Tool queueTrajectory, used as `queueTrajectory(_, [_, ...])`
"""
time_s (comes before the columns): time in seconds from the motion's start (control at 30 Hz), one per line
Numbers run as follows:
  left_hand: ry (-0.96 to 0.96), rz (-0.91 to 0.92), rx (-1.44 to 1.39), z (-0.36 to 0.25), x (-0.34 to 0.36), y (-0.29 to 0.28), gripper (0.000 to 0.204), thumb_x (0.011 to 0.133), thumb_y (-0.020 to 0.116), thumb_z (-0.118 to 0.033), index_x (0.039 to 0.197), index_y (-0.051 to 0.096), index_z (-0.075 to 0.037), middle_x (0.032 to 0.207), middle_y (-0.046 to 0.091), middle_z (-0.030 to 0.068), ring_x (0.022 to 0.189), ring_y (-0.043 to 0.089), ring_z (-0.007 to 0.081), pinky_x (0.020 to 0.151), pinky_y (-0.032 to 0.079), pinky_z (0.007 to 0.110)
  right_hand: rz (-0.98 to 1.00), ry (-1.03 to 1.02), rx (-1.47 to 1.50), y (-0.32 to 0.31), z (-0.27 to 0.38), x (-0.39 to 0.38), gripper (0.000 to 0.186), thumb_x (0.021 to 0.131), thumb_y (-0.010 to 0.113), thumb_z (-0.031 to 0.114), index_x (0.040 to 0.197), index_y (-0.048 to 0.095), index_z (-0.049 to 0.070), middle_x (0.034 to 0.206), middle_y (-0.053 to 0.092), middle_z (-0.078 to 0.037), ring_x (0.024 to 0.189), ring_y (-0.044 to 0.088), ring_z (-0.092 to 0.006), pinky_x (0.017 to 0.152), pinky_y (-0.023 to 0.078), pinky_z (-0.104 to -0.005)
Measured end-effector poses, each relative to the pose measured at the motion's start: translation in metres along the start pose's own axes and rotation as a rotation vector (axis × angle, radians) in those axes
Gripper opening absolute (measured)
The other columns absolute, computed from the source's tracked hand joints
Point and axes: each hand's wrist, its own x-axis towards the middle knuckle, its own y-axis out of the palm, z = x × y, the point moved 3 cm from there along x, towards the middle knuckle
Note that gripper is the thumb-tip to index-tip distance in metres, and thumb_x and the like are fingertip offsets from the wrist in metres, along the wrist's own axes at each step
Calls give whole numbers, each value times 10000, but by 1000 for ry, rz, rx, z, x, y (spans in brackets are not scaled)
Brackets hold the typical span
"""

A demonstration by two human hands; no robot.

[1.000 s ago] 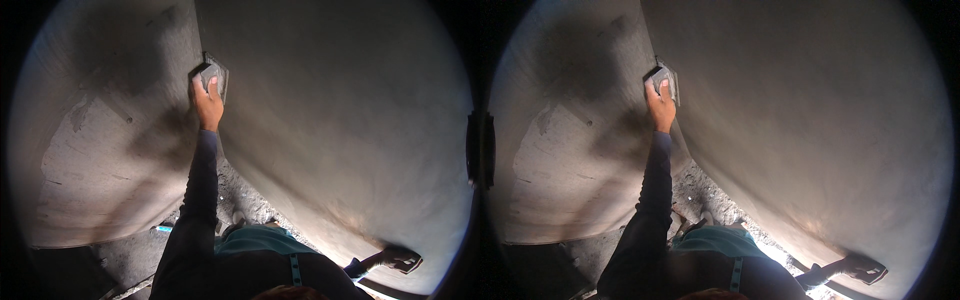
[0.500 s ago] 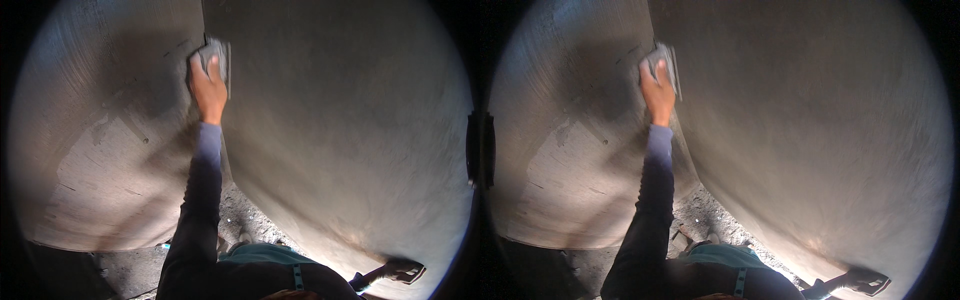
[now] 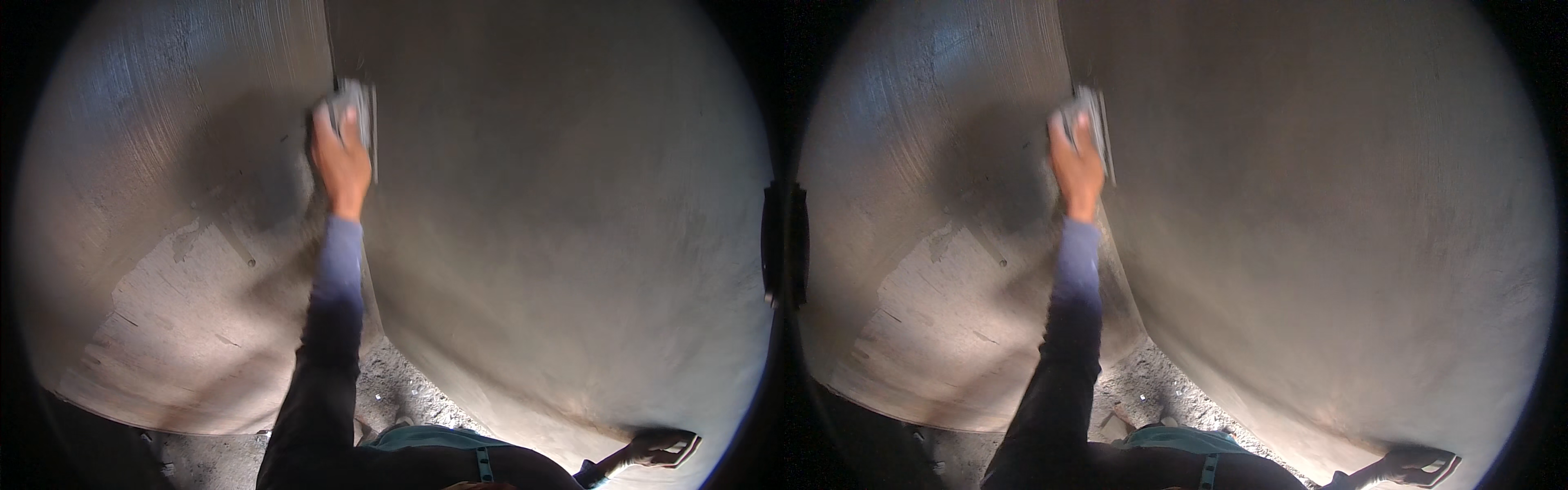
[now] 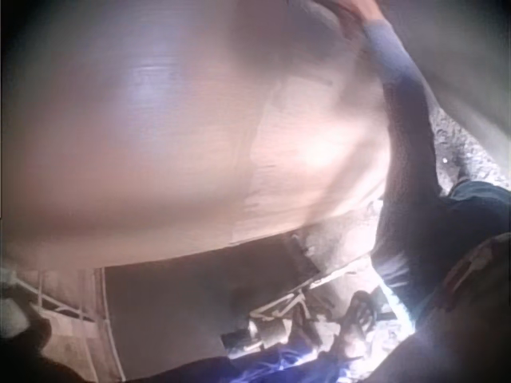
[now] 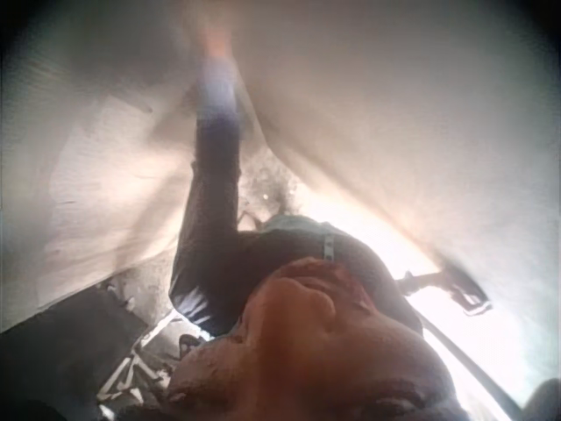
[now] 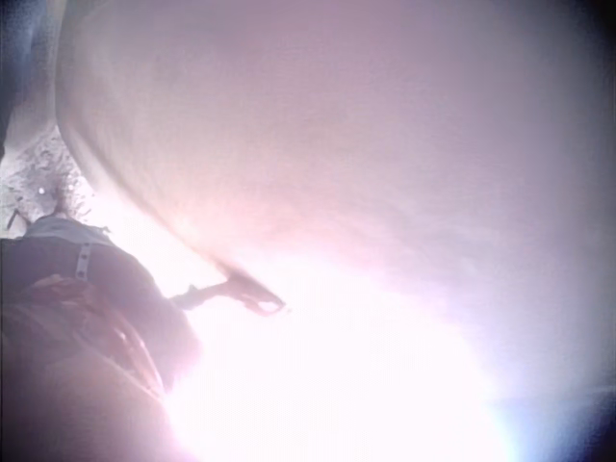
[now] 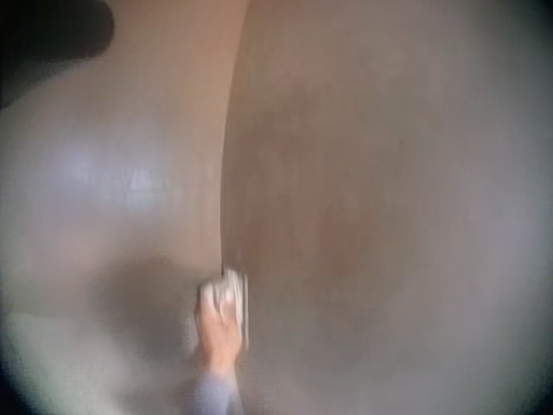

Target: The person uses a trowel to apply and smooth plaster onto a curved wall surface. They repeatedly scrape and spread the material along the wall, occasionally stepping back or shifting position to reach different areas.

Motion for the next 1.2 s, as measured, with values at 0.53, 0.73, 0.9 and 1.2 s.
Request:
queueTrajectory(0.53, [123, -66, 72, -23, 16, 3, 396, 1034, 571, -291, 1259, 564, 34, 1159, 673, 265, 1107, 649, 429, 954, 482, 489, 39, 10, -61, 0, 27, 6, 424, 1101, 459, 271, 1390, 516, -33, 1360, 565, -220, 1209, 594, -352, 1026, 488, -469])
queueTrajectory(0.73, [346, -63, 174, -105, 194, 5, 484, 1038, 552, -412, 1235, 575, 29, 1071, 688, 249, 1001, 681, 389, 887, 518, 485, -14, 66, -54, 1, 17, -10, 421, 1095, 474, 272, 1362, 551, -45, 1334, 595, -227, 1199, 608, -353, 1027, 492, -467])
queueTrajectory(0.9, [122, 6, 53, -74, 103, 13, 447, 1036, 564, -369, 1244, 577, 26, 1138, 681, 246, 1050, 678, 391, 913, 511, 490, -16, 90, -68, -8, -16, -21, 419, 1093, 479, 270, 1356, 559, -47, 1328, 601, -228, 1198, 610, -352, 1028, 493, -466])
queueTrajectory(1.2, [223, 63, 125, -101, 107, 12, 513, 1046, 548, -435, 1260, 572, 30, 1051, 685, 229, 1021, 683, 347, 899, 520, 445, -50, 147, -41, 2, -16, -9, 415, 1089, 489, 265, 1344, 572, -51, 1318, 611, -229, 1196, 615, -351, 1030, 493, -464])
